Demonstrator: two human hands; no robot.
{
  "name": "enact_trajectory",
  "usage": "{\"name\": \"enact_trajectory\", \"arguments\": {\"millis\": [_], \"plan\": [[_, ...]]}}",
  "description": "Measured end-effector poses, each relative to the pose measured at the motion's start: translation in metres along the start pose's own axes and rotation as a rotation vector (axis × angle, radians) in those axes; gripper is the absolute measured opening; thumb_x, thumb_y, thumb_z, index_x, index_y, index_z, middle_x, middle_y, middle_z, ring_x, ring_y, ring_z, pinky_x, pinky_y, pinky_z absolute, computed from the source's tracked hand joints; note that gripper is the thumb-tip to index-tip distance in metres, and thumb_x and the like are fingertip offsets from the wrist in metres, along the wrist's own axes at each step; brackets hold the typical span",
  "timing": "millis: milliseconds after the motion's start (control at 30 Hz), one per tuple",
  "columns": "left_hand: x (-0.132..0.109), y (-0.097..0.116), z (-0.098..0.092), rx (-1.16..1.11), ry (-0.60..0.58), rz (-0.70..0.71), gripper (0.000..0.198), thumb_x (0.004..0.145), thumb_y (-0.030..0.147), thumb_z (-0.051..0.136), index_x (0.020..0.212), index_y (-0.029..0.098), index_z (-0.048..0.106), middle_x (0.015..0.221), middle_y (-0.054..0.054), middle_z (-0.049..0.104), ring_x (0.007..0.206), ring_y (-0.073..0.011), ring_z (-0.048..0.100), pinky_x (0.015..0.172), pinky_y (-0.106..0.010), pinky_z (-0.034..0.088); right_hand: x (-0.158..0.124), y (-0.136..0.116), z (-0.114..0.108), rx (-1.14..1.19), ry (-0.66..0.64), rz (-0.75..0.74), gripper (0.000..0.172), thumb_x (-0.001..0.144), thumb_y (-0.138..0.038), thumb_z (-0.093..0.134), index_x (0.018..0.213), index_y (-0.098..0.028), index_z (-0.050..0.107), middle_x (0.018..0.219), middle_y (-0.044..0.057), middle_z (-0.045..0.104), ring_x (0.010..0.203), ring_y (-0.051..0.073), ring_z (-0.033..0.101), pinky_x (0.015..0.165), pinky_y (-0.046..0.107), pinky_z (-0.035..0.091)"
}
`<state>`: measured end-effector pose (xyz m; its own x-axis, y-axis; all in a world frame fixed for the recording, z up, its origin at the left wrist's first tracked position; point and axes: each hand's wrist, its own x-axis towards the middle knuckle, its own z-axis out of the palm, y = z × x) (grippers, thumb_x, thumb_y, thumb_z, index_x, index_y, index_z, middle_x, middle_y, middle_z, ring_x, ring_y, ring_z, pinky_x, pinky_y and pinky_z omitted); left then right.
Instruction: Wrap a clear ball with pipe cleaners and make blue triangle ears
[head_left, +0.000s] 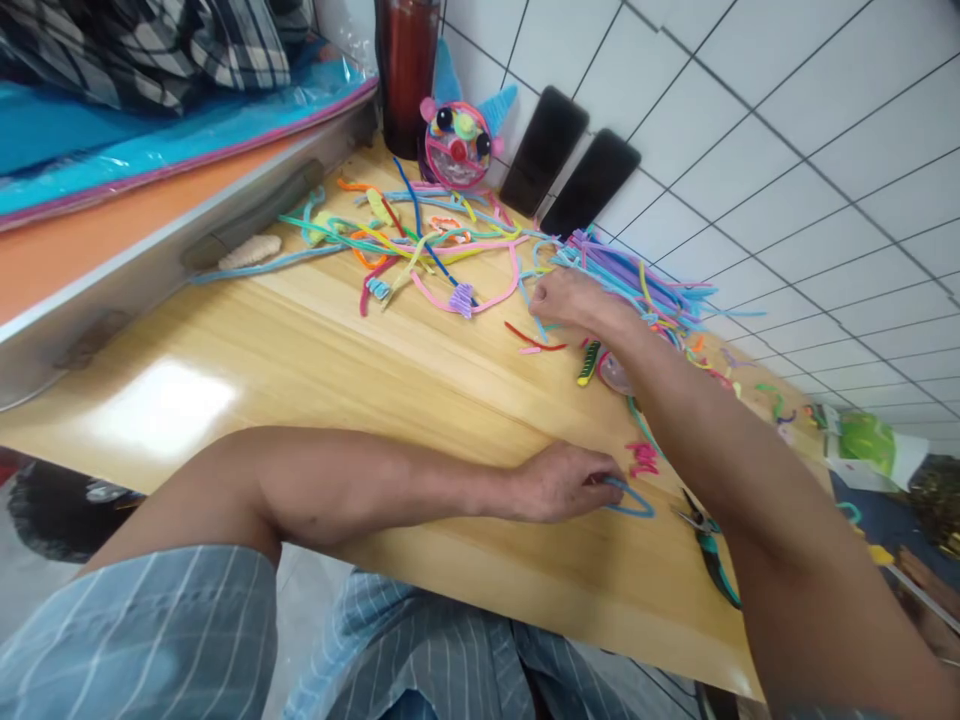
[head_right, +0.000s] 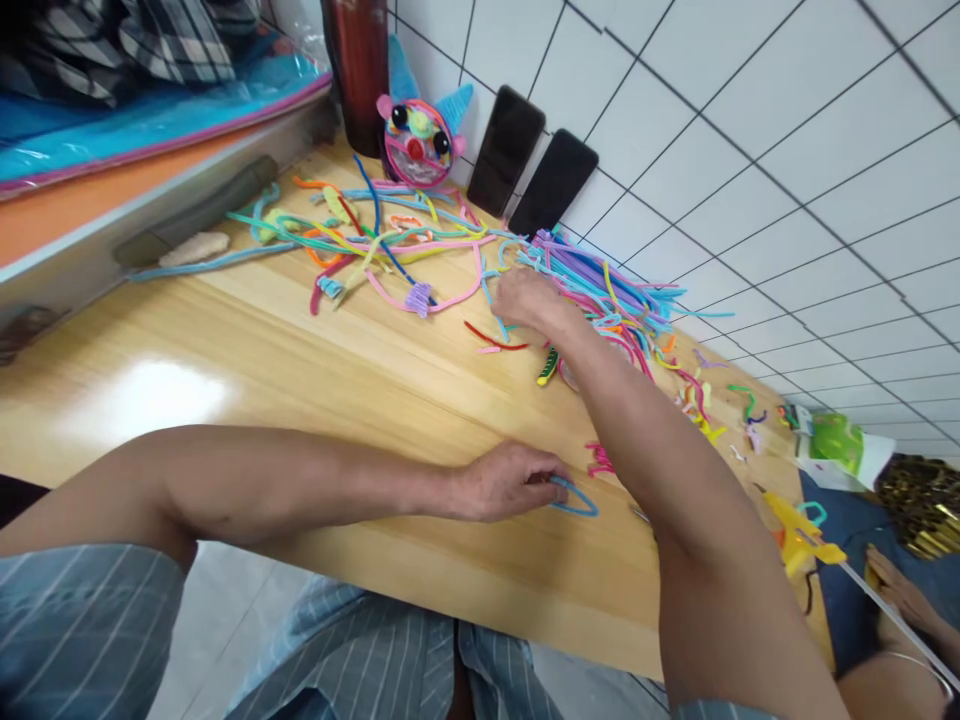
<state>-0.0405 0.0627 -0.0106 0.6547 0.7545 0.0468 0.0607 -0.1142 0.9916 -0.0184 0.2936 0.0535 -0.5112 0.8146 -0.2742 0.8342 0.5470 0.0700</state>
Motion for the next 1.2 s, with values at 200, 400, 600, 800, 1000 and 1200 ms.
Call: {"name": "enact_trajectory", "arguments": {"millis": [200, 400, 600, 800, 1000, 1200], "plan": [[0.001, -0.001, 0.000, 0.021, -0.007, 0.018, 0.014, 0.105, 0.024, 0.070, 0.107, 0.014, 0.080, 0.097, -0.002, 0.080, 0.086, -0.0140, 0.068, 0.074, -0.022, 0.044, -0.023, -0.011, -0.033, 0.238, -0.106, 0.125, 0.014, 0.087, -0.019, 0.070, 0.072, -0.020, 0.069, 0.070, 0.004, 0.069, 0.072, 0.021, 0.065, 0.067, 0.032, 0.045], [0.000, 0.000, 0.000, -0.021, 0.002, -0.019, 0.016, 0.104, 0.023, 0.070, 0.107, 0.013, 0.081, 0.089, -0.001, 0.076, 0.083, -0.0136, 0.065, 0.072, -0.022, 0.042, -0.033, -0.003, -0.041, 0.565, 0.038, 0.132, 0.015, 0.089, -0.014, 0.070, 0.076, -0.021, 0.067, 0.064, -0.002, 0.063, 0.062, 0.014, 0.057, 0.065, 0.028, 0.046], [0.000, 0.001, -0.001, -0.066, 0.016, -0.027, 0.016, 0.102, 0.025, 0.071, 0.104, 0.014, 0.081, 0.077, 0.003, 0.067, 0.074, -0.0119, 0.058, 0.068, -0.022, 0.039, -0.027, 0.055, -0.042, 0.409, 0.363, 0.182, 0.006, 0.089, -0.022, 0.071, 0.089, -0.022, 0.077, 0.079, 0.002, 0.076, 0.076, 0.021, 0.072, 0.082, 0.038, 0.059], [-0.002, -0.001, 0.000, -0.049, 0.004, -0.010, 0.017, 0.103, 0.027, 0.069, 0.100, 0.014, 0.080, 0.075, 0.003, 0.066, 0.073, -0.0120, 0.057, 0.066, -0.022, 0.038, -0.038, 0.135, -0.029, 0.100, 0.259, 0.259, 0.017, 0.081, -0.021, 0.071, 0.089, -0.025, 0.085, 0.085, 0.004, 0.083, 0.090, 0.029, 0.078, 0.092, 0.042, 0.059], [-0.003, -0.002, 0.001, 0.021, -0.019, 0.023, 0.020, 0.104, 0.027, 0.066, 0.100, 0.014, 0.082, 0.076, 0.002, 0.068, 0.070, -0.0124, 0.055, 0.065, -0.023, 0.035, -0.042, 0.160, -0.016, 0.081, 0.276, 0.325, 0.026, 0.081, -0.025, 0.070, 0.098, -0.025, 0.089, 0.095, 0.005, 0.086, 0.095, 0.029, 0.078, 0.091, 0.040, 0.059], [-0.003, -0.005, 0.003, 0.028, -0.015, 0.035, 0.021, 0.105, 0.027, 0.066, 0.101, 0.014, 0.082, 0.076, 0.001, 0.068, 0.069, -0.0119, 0.055, 0.064, -0.023, 0.036, -0.028, 0.156, -0.005, 0.067, 0.301, 0.246, 0.030, 0.084, -0.025, 0.067, 0.105, -0.024, 0.089, 0.102, 0.008, 0.087, 0.103, 0.032, 0.078, 0.096, 0.042, 0.058]]}}
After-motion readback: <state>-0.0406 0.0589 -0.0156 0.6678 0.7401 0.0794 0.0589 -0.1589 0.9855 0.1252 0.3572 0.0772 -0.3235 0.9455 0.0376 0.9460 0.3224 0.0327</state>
